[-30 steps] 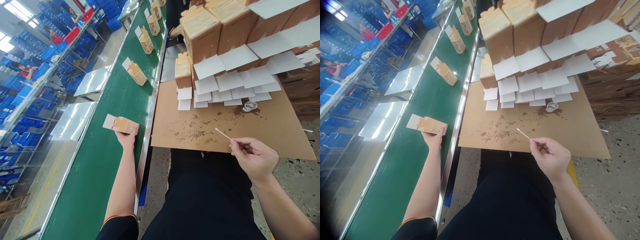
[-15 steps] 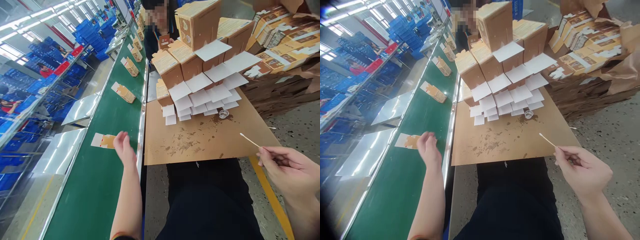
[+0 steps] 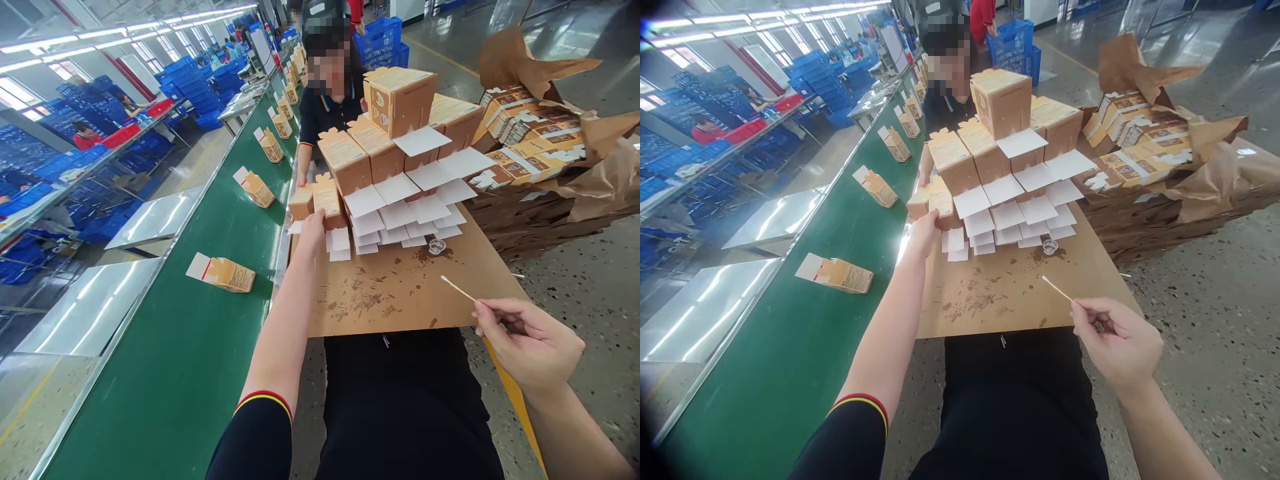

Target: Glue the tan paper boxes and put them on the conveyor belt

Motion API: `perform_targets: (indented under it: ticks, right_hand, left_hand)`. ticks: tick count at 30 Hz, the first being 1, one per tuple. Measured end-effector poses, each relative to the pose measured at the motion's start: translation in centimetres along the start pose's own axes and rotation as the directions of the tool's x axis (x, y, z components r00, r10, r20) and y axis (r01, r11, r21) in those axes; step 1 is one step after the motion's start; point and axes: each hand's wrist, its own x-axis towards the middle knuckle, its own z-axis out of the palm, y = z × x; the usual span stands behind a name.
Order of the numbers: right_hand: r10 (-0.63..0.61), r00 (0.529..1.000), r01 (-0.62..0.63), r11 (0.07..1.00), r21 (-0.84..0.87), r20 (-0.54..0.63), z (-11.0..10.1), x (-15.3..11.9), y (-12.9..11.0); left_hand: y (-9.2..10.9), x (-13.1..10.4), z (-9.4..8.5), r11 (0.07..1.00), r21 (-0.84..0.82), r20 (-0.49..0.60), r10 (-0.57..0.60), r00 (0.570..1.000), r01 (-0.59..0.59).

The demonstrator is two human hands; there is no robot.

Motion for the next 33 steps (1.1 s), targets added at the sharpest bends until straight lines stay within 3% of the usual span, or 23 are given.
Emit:
perform_targets:
  ticks: [3, 7, 10, 12, 15, 19, 22, 24, 27, 30, 33]
  right_hand:
    - [0.016, 1.000, -0.016, 1.000, 0.014, 0.017, 0.2, -0.2, 0.4]
    - [0.044, 0.999, -0.043, 0.998, -0.037, 0.032, 0.5, 0.2, 2.0]
    - [0.074, 0.996, -0.062, 0.979, -0.193, 0.056, 0.6, 2.6, 3.6]
    - [0.118, 0.987, -0.076, 0.939, -0.336, 0.106, 0.5, 5.2, 4.6]
    - [0.202, 0.939, -0.040, 0.867, -0.497, 0.277, 1.0, 9.1, 5.8]
    - [0.210, 0.858, 0.099, 0.827, -0.553, 0.469, 2.9, 12.3, 7.0]
    - [0.209, 0.821, 0.136, 0.832, -0.537, 0.531, 3.8, 13.3, 7.8]
    - [0.215, 0.822, 0.126, 0.834, -0.537, 0.527, 3.4, 13.4, 8.0]
    - [0.181, 0.888, 0.078, 0.846, -0.527, 0.422, 2.1, 12.1, 7.3]
    - [0.108, 0.948, 0.024, 0.914, -0.405, 0.299, 2.2, 8.1, 4.9]
    - [0.041, 0.894, 0.036, 0.986, -0.164, 0.446, 5.1, 2.5, 2.0]
  left_hand:
    - [-1.3, -2.8, -3.4, 0.997, -0.072, -0.019, 0.009, 1.000, -0.010]
    - [-4.4, -8.3, -8.6, 0.963, -0.267, 0.028, 0.047, 0.999, -0.038]
    - [-7.4, -12.9, -11.4, 0.932, -0.362, 0.093, 0.015, 0.996, 0.020]
    - [-9.3, -15.1, -12.2, 0.918, -0.387, 0.120, -0.043, 0.992, 0.086]
    - [-11.2, -16.8, -12.0, 0.912, -0.398, 0.107, -0.060, 0.992, 0.099]
    - [-12.2, -16.9, -10.2, 0.910, -0.413, 0.048, -0.026, 0.999, 0.043]
    - [-12.5, -16.6, -9.0, 0.902, -0.431, 0.036, -0.028, 0.999, 0.040]
    - [-12.8, -16.5, -8.5, 0.896, -0.443, 0.027, -0.033, 0.999, 0.042]
    - [-13.1, -16.2, -7.8, 0.888, -0.459, -0.050, -0.010, 0.999, -0.014]
    - [-13.0, -16.0, -7.4, 0.896, -0.438, -0.106, 0.029, 0.994, -0.073]
    - [-12.3, -15.9, -7.1, 0.913, -0.408, -0.043, 0.018, 0.999, -0.034]
